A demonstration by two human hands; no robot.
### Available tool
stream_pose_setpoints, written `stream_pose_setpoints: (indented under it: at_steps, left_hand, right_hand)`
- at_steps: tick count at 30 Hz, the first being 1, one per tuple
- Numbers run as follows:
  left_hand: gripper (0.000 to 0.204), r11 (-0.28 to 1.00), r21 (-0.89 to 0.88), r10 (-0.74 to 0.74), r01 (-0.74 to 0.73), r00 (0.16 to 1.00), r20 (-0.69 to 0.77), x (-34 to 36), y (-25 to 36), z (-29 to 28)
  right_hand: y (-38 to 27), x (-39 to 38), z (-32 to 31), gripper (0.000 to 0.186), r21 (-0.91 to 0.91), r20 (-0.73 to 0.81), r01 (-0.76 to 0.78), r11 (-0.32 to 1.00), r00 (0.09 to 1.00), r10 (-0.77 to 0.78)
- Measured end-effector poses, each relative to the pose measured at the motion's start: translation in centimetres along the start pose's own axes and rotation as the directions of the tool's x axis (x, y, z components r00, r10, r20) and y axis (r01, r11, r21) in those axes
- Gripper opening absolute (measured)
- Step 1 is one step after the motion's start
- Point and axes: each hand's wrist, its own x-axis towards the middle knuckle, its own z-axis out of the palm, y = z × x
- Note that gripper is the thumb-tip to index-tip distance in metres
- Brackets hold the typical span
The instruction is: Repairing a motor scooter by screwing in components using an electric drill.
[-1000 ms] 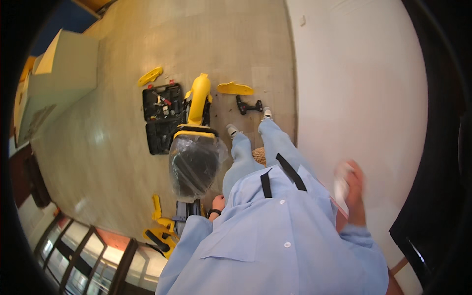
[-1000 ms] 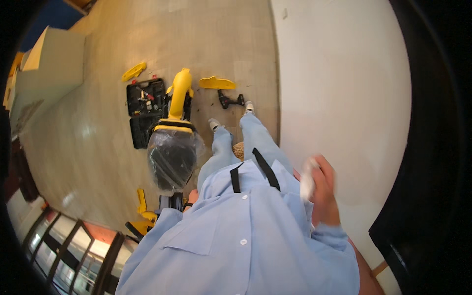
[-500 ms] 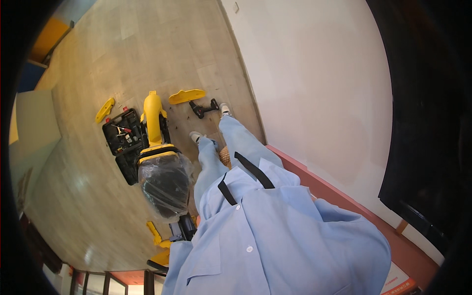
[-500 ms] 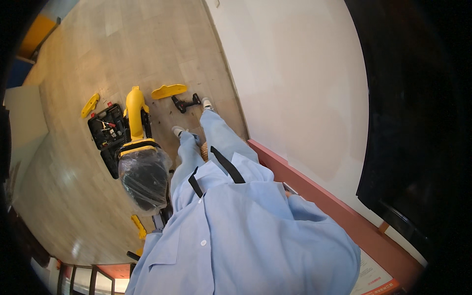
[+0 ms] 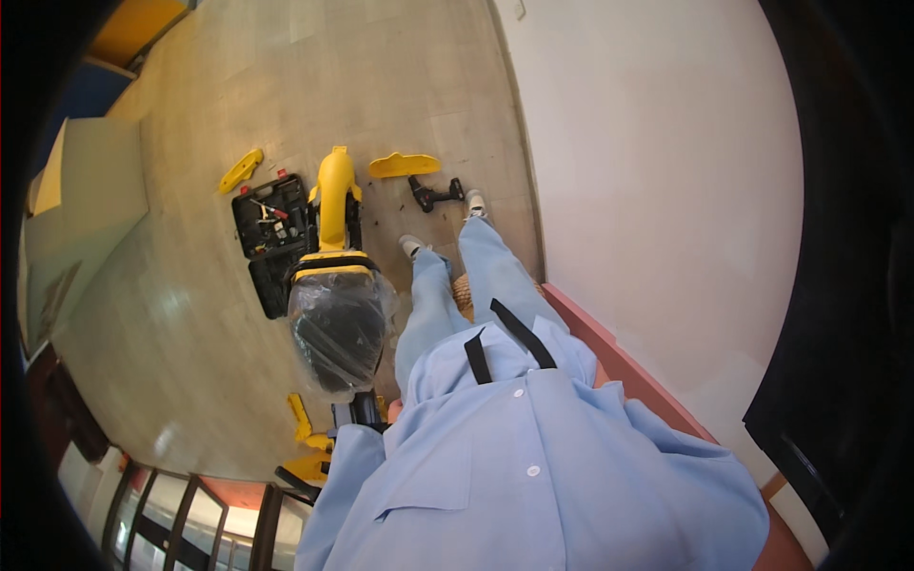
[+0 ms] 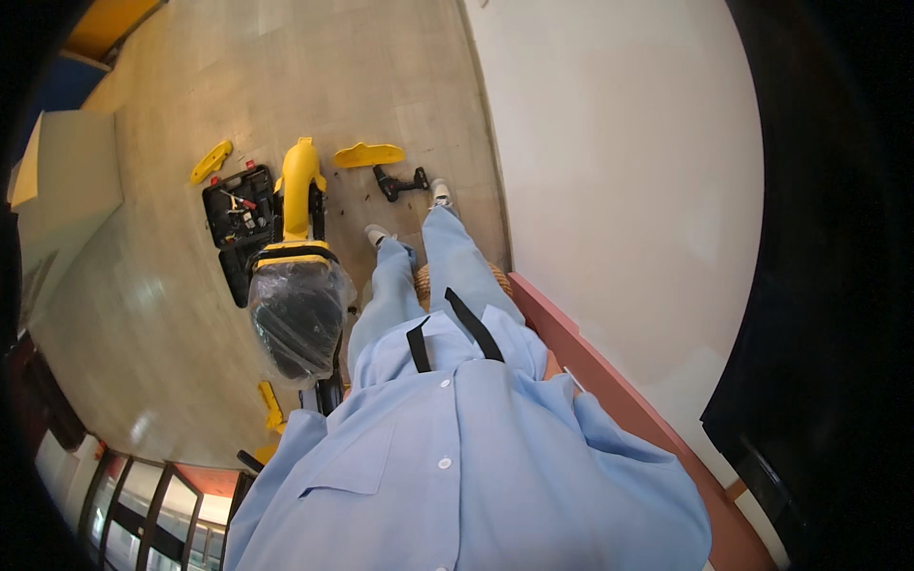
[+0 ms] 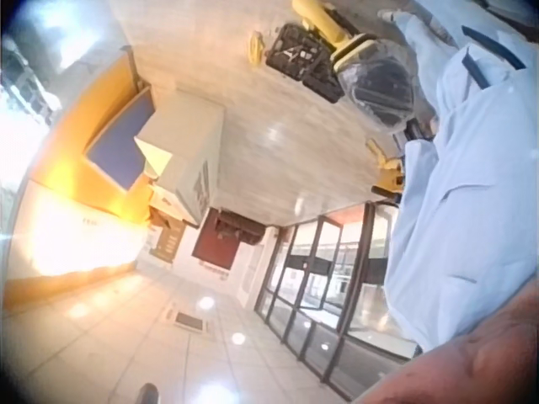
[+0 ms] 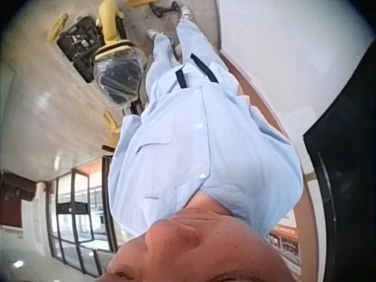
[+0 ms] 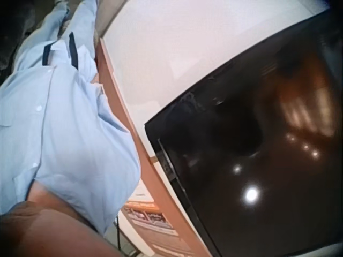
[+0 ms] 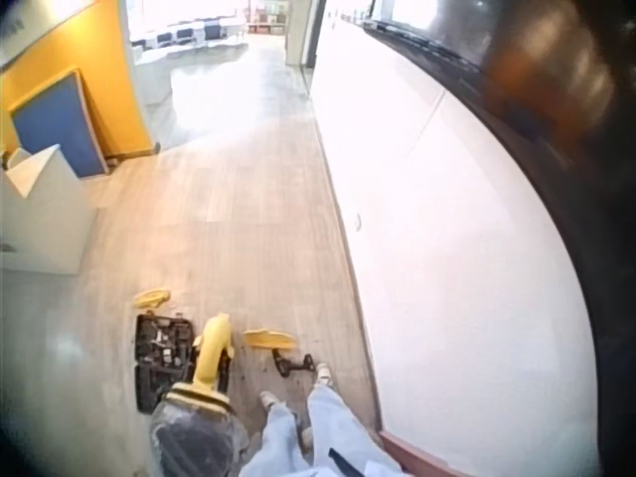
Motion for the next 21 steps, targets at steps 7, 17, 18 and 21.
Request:
stream_pose_setpoints:
  at_steps: [7, 17, 18, 21]
  left_hand:
    - [0.016, 0.967, -0.25, -0.049, 0.041, 0.998, -0.028, -0.8, 2.3, 0.2]
    - [0.022, 0.947, -0.306, -0.138, 0.1, 0.985, -0.103, -2.6, 4.1, 3.2]
    - [0.022, 0.947, -0.3, -0.158, 0.114, 0.979, -0.13, -2.6, 3.6, 4.1]
    - [0.025, 0.912, -0.364, -0.234, 0.189, 0.969, -0.082, -1.1, 1.6, 6.6]
  right_hand:
    - [-1.0, 2.2, -1.2, 0.026, 0.013, 0.033, 0.025, 1.0, 0.999, -0.026]
    - [-2.4, 6.3, -6.3, 0.02, 0.105, -0.026, 0.013, 0.994, 1.0, -0.01]
    - [-3.6, 7.2, -7.3, 0.018, 0.096, -0.091, -0.029, 0.995, 0.995, 0.037]
    - [-9.9, 13.1, -8.2, 0.015, 0.05, -0.343, -0.024, 0.998, 0.939, 0.04]
